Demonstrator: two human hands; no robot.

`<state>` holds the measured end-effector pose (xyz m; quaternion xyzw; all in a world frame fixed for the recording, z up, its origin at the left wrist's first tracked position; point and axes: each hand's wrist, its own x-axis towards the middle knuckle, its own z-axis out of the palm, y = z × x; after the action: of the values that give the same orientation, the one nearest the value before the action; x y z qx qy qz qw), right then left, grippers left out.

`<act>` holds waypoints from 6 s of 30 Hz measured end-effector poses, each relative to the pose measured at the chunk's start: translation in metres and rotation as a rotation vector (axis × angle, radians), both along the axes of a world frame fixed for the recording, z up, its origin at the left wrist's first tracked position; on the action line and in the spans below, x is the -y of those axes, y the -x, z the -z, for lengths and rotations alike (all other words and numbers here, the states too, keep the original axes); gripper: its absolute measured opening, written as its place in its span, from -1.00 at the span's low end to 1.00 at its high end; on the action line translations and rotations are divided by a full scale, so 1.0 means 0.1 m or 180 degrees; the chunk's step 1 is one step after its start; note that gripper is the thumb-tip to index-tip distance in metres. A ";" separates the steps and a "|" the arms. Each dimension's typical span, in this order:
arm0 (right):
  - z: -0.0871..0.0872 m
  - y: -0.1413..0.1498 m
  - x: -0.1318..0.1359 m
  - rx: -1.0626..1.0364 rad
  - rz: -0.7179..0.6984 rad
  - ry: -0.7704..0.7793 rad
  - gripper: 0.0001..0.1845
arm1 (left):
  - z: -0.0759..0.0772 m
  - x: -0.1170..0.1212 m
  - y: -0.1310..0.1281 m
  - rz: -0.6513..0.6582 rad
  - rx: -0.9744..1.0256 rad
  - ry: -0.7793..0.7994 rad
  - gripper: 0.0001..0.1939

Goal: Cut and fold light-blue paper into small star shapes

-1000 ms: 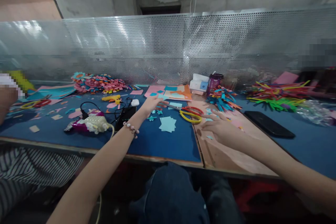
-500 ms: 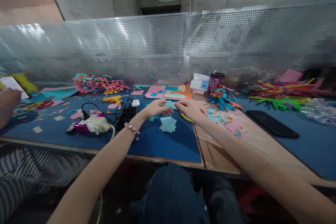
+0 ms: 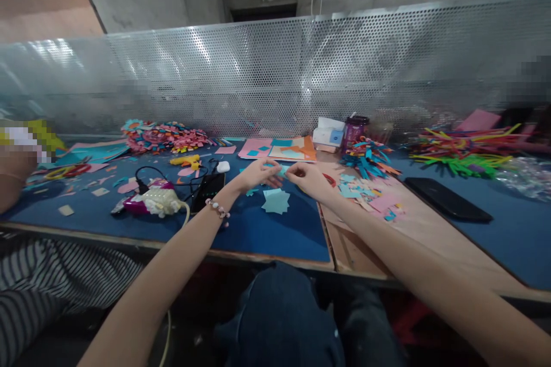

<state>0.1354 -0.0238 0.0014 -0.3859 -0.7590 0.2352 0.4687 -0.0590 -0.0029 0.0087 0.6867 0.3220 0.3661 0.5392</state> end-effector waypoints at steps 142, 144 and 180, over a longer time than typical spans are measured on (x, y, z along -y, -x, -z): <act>0.18 0.05 -0.07 -0.1705 -0.0045 0.0786 -0.67 | 0.00 0.06 -0.10 -0.0580 0.0118 -0.0291 -0.67; 0.18 0.05 -0.07 -0.1700 -0.0040 0.0792 -0.66 | 0.00 0.07 -0.10 -0.0596 0.0133 -0.0285 -0.67; 0.14 0.05 -0.03 -0.0850 -0.0485 0.0865 -0.65 | -0.03 0.08 -0.10 -0.1015 -0.0486 -0.1258 -0.75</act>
<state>0.1309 -0.0211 -0.0123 -0.3525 -0.6784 0.4192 0.4896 -0.0488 -0.0105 0.0118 0.7448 0.3882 0.4494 0.3043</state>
